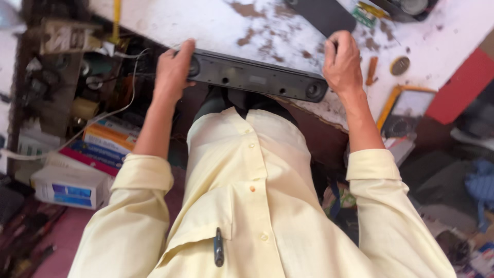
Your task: The person disassembles a speaker bar, removes the back cover, and manipulates the internal circuit board and wiring. They use a screwdriver to remove screws and handle the components with their hands.
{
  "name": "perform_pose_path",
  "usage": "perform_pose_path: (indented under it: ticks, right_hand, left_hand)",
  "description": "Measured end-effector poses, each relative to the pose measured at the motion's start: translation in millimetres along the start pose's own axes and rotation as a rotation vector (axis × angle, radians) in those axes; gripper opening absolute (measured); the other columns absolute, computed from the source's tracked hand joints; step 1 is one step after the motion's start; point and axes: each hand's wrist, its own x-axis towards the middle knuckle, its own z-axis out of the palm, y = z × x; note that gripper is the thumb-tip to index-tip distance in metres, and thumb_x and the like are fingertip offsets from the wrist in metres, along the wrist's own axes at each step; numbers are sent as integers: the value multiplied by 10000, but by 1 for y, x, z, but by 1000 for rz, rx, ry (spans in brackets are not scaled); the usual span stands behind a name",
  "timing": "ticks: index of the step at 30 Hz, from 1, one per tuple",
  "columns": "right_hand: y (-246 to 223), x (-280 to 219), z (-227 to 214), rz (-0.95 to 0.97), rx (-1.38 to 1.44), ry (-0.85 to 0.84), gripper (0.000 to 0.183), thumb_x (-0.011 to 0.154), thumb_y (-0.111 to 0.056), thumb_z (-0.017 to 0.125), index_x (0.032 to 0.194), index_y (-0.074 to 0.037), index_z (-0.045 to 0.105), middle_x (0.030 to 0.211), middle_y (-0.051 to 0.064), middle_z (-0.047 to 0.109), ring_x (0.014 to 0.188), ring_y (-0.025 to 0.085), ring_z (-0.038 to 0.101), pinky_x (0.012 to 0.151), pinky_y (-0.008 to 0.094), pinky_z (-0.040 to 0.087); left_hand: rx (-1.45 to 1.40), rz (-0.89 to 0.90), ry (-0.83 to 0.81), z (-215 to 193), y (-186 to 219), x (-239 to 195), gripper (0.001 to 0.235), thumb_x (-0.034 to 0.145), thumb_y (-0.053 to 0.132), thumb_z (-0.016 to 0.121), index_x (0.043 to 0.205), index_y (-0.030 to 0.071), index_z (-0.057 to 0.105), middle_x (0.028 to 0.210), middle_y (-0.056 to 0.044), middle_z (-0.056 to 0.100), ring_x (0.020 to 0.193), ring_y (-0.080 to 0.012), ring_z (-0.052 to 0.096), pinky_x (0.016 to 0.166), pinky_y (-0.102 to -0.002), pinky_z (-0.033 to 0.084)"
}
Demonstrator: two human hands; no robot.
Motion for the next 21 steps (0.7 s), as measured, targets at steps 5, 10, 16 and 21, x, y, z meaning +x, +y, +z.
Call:
perform_pose_path:
  ticks: [5, 10, 16, 21]
  right_hand:
    - [-86, 79, 70, -158, 121, -388, 127, 1001, -102, 668, 958, -3, 603, 966, 188, 638, 902, 361, 637, 811, 481, 502]
    - [-147, 119, 134, -267, 107, -259, 104, 953, -94, 696, 974, -15, 632, 992, 191, 635, 914, 415, 624, 778, 492, 498]
    - [-157, 141, 161, -330, 163, -187, 69, 1015, -92, 656, 1021, -23, 665, 1014, 191, 640, 928, 382, 649, 840, 465, 532]
    - [-135, 128, 129, -159, 245, -74, 182, 1098, -171, 581, 1061, -65, 724, 1023, 103, 720, 931, 246, 691, 845, 400, 580]
  left_hand:
    - [-84, -17, 47, 2, -7, -9, 608, 820, 561, 683, 1077, 12, 648, 819, -37, 623, 698, -146, 634, 508, -309, 549]
    - [-97, -11, 57, -3, -9, -24, 573, 817, 550, 676, 1043, 24, 661, 811, -42, 650, 694, -140, 652, 511, -295, 540]
    - [-136, -23, 59, -5, -9, -34, 579, 807, 557, 680, 1034, 24, 679, 795, -39, 659, 697, -140, 663, 532, -288, 542]
    - [-129, -4, 40, -4, -5, -29, 595, 804, 560, 690, 1077, 32, 658, 803, -44, 660, 702, -138, 662, 529, -294, 538]
